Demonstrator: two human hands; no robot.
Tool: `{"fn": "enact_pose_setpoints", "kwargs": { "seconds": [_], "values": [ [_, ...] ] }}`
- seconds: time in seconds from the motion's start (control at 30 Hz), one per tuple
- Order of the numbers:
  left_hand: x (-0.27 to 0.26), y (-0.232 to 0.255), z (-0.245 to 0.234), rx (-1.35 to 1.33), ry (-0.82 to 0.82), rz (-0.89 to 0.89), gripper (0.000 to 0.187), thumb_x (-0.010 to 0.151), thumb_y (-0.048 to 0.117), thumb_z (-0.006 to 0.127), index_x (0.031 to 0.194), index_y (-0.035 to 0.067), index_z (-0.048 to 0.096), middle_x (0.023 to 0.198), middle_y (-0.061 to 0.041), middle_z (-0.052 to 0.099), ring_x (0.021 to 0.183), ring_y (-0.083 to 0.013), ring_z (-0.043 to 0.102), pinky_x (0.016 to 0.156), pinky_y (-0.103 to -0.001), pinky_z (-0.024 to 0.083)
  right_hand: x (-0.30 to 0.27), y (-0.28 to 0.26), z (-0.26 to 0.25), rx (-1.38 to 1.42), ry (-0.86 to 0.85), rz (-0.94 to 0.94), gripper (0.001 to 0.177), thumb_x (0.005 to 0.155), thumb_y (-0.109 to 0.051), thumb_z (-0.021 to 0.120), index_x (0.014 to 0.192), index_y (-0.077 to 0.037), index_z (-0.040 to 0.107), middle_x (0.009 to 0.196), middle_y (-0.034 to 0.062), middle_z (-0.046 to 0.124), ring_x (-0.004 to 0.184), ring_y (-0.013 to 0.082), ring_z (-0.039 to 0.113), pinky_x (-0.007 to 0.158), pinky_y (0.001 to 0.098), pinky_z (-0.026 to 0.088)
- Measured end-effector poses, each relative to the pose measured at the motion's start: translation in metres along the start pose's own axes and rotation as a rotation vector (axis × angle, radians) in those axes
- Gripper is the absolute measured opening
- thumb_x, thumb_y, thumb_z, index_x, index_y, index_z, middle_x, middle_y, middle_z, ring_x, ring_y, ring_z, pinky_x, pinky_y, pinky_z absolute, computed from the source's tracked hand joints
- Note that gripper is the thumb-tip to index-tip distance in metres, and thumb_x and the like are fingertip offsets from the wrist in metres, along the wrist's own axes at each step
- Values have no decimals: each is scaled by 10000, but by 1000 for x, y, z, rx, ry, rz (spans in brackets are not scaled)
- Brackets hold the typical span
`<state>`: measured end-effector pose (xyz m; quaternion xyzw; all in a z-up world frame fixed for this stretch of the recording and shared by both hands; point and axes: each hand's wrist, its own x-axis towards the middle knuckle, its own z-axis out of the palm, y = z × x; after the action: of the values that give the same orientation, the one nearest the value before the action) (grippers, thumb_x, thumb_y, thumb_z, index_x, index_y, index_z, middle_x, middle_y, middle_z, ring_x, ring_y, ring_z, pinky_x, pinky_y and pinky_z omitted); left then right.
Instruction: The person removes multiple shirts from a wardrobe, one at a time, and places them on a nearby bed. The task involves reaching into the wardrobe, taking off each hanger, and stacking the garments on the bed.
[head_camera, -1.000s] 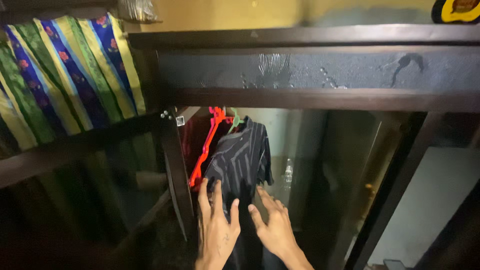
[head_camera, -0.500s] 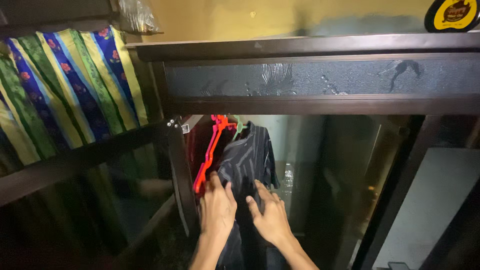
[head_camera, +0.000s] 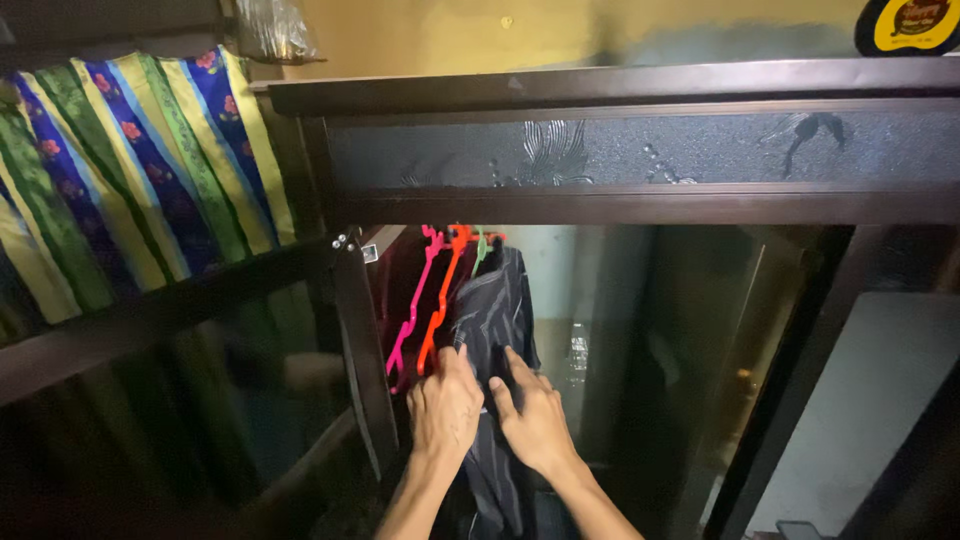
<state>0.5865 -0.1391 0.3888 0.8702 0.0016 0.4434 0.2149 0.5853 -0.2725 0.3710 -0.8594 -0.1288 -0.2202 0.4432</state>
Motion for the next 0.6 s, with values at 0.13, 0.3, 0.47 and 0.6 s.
{"fn": "enact_pose_setpoints", "kwargs": {
  "seconds": [0.13, 0.3, 0.47, 0.6],
  "values": [
    [1, 1, -3, -72, 60, 3, 326, 1019, 270, 537, 805, 30, 588, 573, -273, 632, 553, -484, 655, 516, -576, 515, 1, -5, -3, 24, 33, -46, 573, 953, -299, 609, 1458, -44, 518, 1423, 239, 578, 1322, 419, 537, 1117, 458, 391],
    [-8, 0, -11, -117, 36, -10, 298, 1014, 256, 545, 823, 33, 599, 585, -281, 635, 550, -487, 650, 503, -576, 508, -9, -9, -11, 49, -8, 50, 588, 948, -315, 602, 1473, -69, 506, 1404, 229, 603, 1320, 393, 560, 1126, 435, 409],
    [-30, -3, -15, -153, 32, 10, 273, 1005, 246, 555, 836, 38, 609, 580, -271, 639, 530, -477, 647, 495, -556, 515, -22, -2, -11, 13, 7, 27, 601, 946, -319, 611, 1477, -64, 492, 1416, 232, 593, 1311, 407, 551, 1121, 454, 385],
    [-44, -7, -22, -168, -10, -15, 276, 1002, 249, 561, 823, 44, 607, 564, -262, 636, 531, -470, 647, 485, -557, 498, -33, 0, -11, 17, 55, -8, 598, 959, -310, 620, 1480, -46, 493, 1417, 284, 561, 1311, 442, 531, 1108, 472, 381]
  ]
}}
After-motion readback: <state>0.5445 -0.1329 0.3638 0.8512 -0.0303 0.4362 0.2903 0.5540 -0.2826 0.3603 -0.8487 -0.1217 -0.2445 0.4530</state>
